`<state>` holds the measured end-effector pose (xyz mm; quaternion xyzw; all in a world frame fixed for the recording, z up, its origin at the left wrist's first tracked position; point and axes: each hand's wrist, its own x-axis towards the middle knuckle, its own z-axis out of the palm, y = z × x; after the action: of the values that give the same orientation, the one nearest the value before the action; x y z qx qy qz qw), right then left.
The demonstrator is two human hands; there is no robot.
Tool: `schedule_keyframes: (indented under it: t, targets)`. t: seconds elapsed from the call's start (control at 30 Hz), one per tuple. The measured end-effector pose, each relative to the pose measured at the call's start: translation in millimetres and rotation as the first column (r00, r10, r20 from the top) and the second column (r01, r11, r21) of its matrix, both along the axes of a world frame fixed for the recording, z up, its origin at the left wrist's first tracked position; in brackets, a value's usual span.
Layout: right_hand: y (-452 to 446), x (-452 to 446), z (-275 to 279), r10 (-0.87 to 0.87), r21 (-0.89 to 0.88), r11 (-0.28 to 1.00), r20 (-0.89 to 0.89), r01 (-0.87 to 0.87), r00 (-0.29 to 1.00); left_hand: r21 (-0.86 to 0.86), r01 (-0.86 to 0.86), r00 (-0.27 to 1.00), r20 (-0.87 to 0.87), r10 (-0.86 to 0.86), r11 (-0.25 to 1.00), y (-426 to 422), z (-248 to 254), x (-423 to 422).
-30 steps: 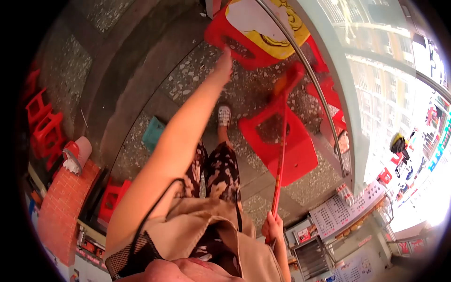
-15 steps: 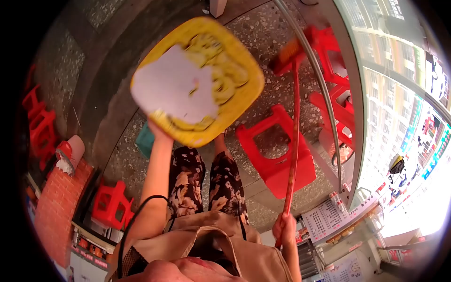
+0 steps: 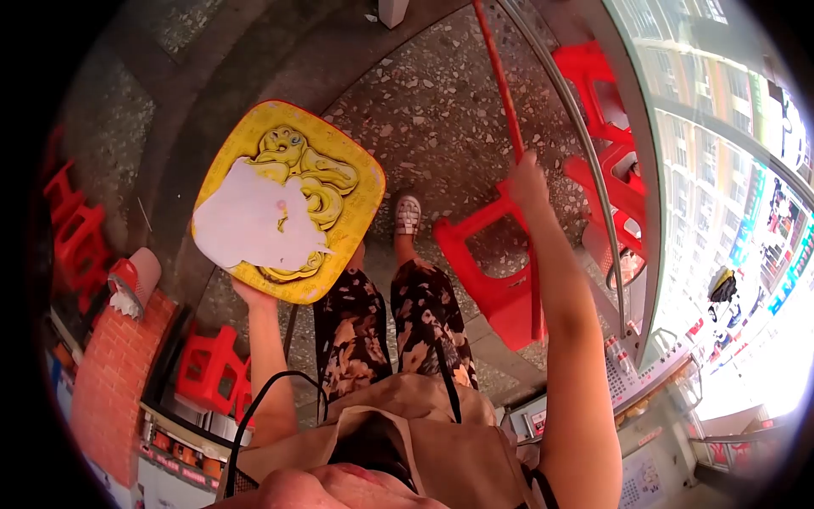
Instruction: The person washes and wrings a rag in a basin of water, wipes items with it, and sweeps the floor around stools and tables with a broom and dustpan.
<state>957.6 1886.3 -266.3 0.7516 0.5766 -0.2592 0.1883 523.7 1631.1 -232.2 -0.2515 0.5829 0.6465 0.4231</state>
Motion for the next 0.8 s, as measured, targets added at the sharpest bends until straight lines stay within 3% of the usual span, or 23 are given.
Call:
schedule_keyframes:
  t: [0.1, 0.13, 0.2, 0.27, 0.3, 0.33, 0.37, 0.47, 0.57, 0.63, 0.8]
  targets:
    - [-81, 12, 51, -0.039, -0.156, 0.986, 0.085, 0.052, 0.996, 0.074, -0.024, 1.000, 0.015, 0.023, 0.997, -6, 12, -4]
    - [-112, 23, 62, -0.024, -0.233, 0.972, 0.053, 0.036, 0.998, 0.078, -0.034, 0.999, 0.012, 0.033, 0.996, -7, 19, -4]
    - [-170, 33, 105, 0.047, -0.134, 0.988, -0.174, -0.071, 0.984, 0.073, -0.030, 1.000, 0.004, 0.030, 0.997, -8, 32, -3]
    - [-182, 19, 168, -0.038, -0.294, 0.956, -0.158, -0.010, 0.987, 0.080, -0.044, 0.999, 0.003, 0.044, 0.996, -24, 44, -6]
    - [-180, 10, 203, -0.034, -0.283, 0.959, -0.159, -0.013, 0.987, 0.078, -0.055, 0.998, 0.004, 0.055, 0.995, -35, 51, -9]
    - [-176, 1, 238, -0.134, -0.317, 0.947, -0.235, 0.054, 0.963, 0.088, -0.059, 0.998, 0.004, 0.058, 0.994, -45, 57, -12]
    - [-175, -6, 258, -0.232, -0.358, 0.927, -0.306, 0.115, 0.923, 0.076, -0.069, 0.998, -0.001, 0.069, 0.995, -53, 64, -15]
    - [-186, -26, 279, -0.199, -0.306, 0.949, -0.410, 0.072, 0.890, 0.082, -0.106, 0.994, 0.014, 0.105, 0.991, -64, 89, -21]
    - [-159, -77, 265, -0.214, -0.304, 0.951, -0.496, 0.063, 0.842, 0.072, -0.139, 0.990, -0.008, 0.140, 0.988, -73, 105, -30]
    - [-134, -105, 229, -0.076, -0.156, 0.988, -0.542, -0.012, 0.837, 0.073, -0.150, 0.988, -0.019, 0.152, 0.986, -78, 113, -36]
    - [-55, -156, 124, 0.098, -0.046, 0.990, -0.458, -0.134, 0.884, 0.136, -0.127, 0.992, 0.001, 0.128, 0.983, -80, 130, -46]
